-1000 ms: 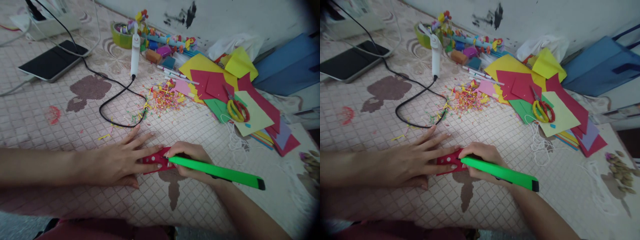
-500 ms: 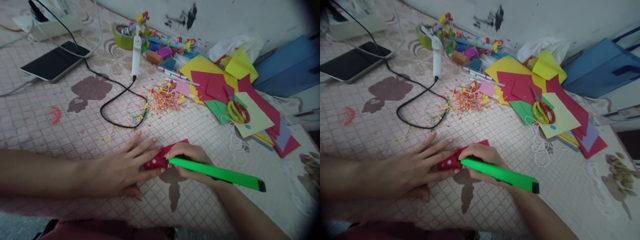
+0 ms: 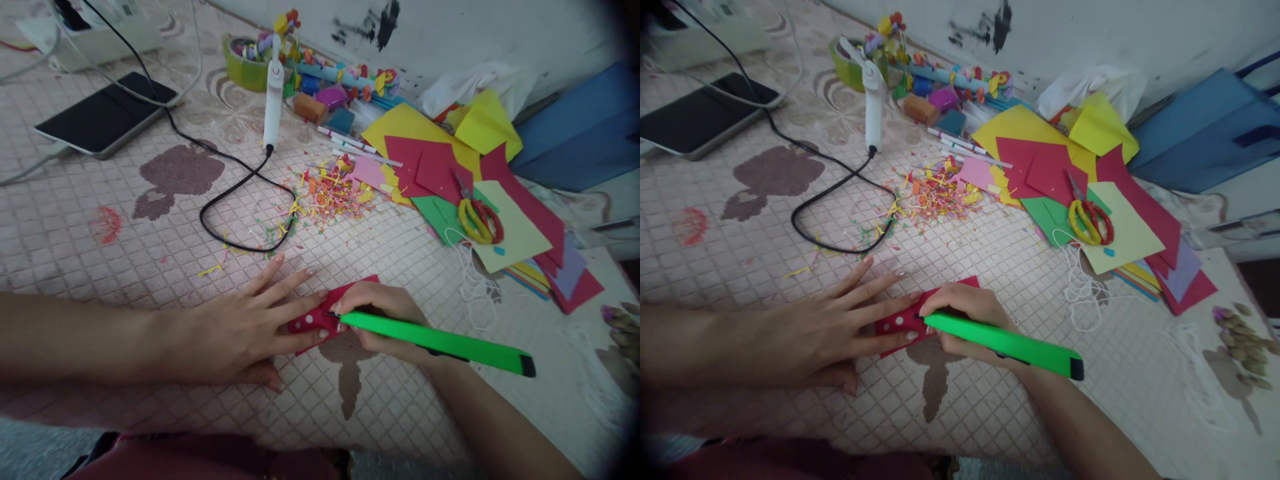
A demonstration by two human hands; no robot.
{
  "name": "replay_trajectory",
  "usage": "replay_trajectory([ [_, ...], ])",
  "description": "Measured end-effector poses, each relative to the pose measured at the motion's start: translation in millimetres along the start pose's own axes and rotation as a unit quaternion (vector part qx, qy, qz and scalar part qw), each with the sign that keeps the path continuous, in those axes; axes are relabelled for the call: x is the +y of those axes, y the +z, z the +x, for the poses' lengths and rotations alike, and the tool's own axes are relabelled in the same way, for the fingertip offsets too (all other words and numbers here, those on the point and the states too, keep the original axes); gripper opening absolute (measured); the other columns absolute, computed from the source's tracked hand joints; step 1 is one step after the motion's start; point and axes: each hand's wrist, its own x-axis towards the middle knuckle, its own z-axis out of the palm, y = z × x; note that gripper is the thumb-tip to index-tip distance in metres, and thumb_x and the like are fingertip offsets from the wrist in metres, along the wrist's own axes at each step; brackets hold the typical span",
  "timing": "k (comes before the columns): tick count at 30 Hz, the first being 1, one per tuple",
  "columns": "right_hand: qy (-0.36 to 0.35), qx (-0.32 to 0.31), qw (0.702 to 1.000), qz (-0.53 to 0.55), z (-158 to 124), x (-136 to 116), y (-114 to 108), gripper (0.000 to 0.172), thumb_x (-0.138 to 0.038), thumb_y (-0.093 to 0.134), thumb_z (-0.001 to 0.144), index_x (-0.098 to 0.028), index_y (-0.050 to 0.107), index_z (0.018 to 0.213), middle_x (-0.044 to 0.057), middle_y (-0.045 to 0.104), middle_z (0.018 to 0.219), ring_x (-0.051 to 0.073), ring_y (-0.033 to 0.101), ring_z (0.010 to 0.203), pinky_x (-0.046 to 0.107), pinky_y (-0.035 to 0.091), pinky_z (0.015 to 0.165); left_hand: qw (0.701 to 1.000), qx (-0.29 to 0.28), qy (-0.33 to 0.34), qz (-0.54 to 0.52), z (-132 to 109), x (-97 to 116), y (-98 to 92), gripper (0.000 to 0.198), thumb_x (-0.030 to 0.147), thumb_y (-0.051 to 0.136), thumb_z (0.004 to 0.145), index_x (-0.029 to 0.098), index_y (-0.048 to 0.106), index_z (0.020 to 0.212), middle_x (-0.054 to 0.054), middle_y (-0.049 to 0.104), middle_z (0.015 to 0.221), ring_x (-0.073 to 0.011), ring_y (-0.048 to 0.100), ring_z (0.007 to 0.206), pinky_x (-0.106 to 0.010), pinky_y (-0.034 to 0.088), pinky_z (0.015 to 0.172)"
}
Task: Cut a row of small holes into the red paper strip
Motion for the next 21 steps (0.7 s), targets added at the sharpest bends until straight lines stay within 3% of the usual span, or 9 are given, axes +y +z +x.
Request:
replay_trajectory([
  [7,0.007,0.009,1.000,-0.001,-1,-2,2,0.026,-0.006,0.061,0.081,-0.022,0.069,0.100,0.002,0.076,0.088,0.014,0.072,0.078,0.024,0.057,0.070,1.000,0.004,-0.012,-0.009,2,8,4.2,0.071,0.060,0.070,0.091,0.025,0.053,0.150,-0.022,0.051,0.154,-0.0480,0.041,0.146,-0.078,0.029,0.115],
  [14,0.024,0.014,1.000,0.013,0,-1,3,0.025,-0.006,0.060,0.081,-0.020,0.070,0.097,0.001,0.075,0.085,0.013,0.070,0.074,0.024,0.054,0.066,0.999,-0.008,0.023,-0.038,0,-4,-0.9,0.063,0.053,0.073,0.091,0.027,0.056,0.147,-0.020,0.044,0.160,-0.0450,0.039,0.149,-0.076,0.023,0.118],
  [21,0.024,0.007,0.999,0.021,1,-2,0,0.023,-0.007,0.060,0.082,-0.021,0.070,0.098,0.002,0.075,0.086,0.014,0.070,0.075,0.024,0.055,0.067,0.999,-0.020,0.008,-0.033,0,-4,-2.4,0.064,0.056,0.071,0.091,0.031,0.055,0.148,-0.017,0.044,0.161,-0.0460,0.035,0.151,-0.076,0.022,0.119],
])
